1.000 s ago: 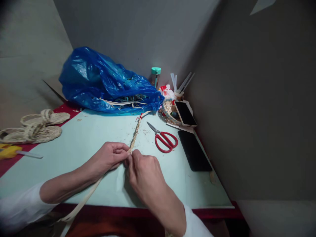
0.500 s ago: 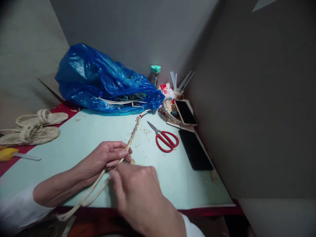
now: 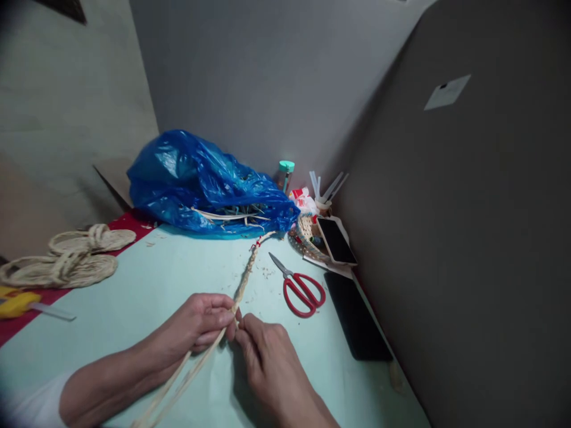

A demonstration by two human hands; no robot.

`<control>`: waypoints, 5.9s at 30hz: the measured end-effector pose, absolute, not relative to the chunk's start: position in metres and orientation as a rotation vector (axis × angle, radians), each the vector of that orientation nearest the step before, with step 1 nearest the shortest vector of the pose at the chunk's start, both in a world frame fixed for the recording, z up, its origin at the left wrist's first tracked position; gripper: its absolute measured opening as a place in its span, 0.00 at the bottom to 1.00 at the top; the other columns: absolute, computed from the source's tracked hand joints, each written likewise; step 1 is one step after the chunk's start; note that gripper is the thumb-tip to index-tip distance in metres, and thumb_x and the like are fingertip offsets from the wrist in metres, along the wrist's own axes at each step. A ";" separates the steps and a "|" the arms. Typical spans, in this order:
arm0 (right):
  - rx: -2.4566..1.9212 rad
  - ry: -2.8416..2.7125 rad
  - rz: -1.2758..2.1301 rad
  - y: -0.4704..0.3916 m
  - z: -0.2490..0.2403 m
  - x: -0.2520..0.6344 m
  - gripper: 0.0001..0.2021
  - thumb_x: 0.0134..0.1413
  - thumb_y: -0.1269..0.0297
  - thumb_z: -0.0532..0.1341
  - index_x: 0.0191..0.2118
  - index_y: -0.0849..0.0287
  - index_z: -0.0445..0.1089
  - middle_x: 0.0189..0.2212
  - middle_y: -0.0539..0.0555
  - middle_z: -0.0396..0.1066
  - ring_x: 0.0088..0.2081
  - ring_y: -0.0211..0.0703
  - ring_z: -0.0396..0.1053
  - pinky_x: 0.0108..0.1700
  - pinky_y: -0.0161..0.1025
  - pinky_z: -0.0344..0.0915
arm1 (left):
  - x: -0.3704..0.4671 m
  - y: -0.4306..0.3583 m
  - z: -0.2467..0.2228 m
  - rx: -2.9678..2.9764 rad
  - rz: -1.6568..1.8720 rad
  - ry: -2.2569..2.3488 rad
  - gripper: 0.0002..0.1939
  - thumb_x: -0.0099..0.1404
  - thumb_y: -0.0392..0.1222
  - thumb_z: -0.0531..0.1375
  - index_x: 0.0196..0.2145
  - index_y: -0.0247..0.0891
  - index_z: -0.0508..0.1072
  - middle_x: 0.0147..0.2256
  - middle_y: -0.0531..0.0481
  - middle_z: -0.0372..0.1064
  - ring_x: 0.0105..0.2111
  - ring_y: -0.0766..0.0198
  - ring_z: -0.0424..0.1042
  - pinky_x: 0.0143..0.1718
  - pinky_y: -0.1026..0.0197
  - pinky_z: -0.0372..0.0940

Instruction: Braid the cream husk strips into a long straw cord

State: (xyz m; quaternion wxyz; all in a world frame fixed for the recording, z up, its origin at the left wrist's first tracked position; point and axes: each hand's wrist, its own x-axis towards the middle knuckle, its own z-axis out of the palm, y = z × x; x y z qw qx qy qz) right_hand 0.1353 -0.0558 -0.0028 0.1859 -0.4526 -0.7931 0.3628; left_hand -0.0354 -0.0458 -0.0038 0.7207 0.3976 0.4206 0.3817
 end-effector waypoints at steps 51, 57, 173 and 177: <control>-1.171 -2.343 0.385 0.146 0.053 0.066 0.18 0.64 0.62 0.46 0.37 0.61 0.71 0.28 0.53 0.73 0.30 0.38 0.66 0.32 0.32 0.55 | -0.035 -0.040 -0.008 0.959 0.823 0.914 0.09 0.52 0.40 0.59 0.29 0.31 0.68 0.24 0.48 0.71 0.12 0.80 0.42 0.15 0.66 0.32; -1.054 -2.184 0.815 0.147 0.046 0.065 0.20 0.60 0.59 0.47 0.35 0.66 0.72 0.27 0.54 0.72 0.23 0.34 0.60 0.26 0.31 0.55 | -0.035 -0.040 -0.008 0.951 0.817 0.910 0.09 0.53 0.41 0.60 0.30 0.31 0.68 0.24 0.48 0.71 0.12 0.80 0.42 0.16 0.66 0.31; -1.251 -2.060 0.569 -0.064 0.016 0.126 0.12 0.61 0.62 0.53 0.47 0.62 0.63 0.39 0.59 0.69 0.38 0.43 0.67 0.41 0.41 0.63 | -0.044 -0.044 0.004 0.969 0.890 0.923 0.08 0.53 0.38 0.65 0.30 0.30 0.74 0.25 0.51 0.69 0.19 0.77 0.58 0.18 0.71 0.48; -1.139 -1.804 1.409 -0.057 0.011 0.113 0.13 0.61 0.55 0.50 0.31 0.59 0.60 0.22 0.46 0.58 0.21 0.32 0.54 0.22 0.31 0.52 | -0.045 -0.047 0.000 1.010 0.901 0.926 0.10 0.52 0.38 0.65 0.32 0.30 0.74 0.25 0.51 0.69 0.22 0.72 0.65 0.23 0.70 0.56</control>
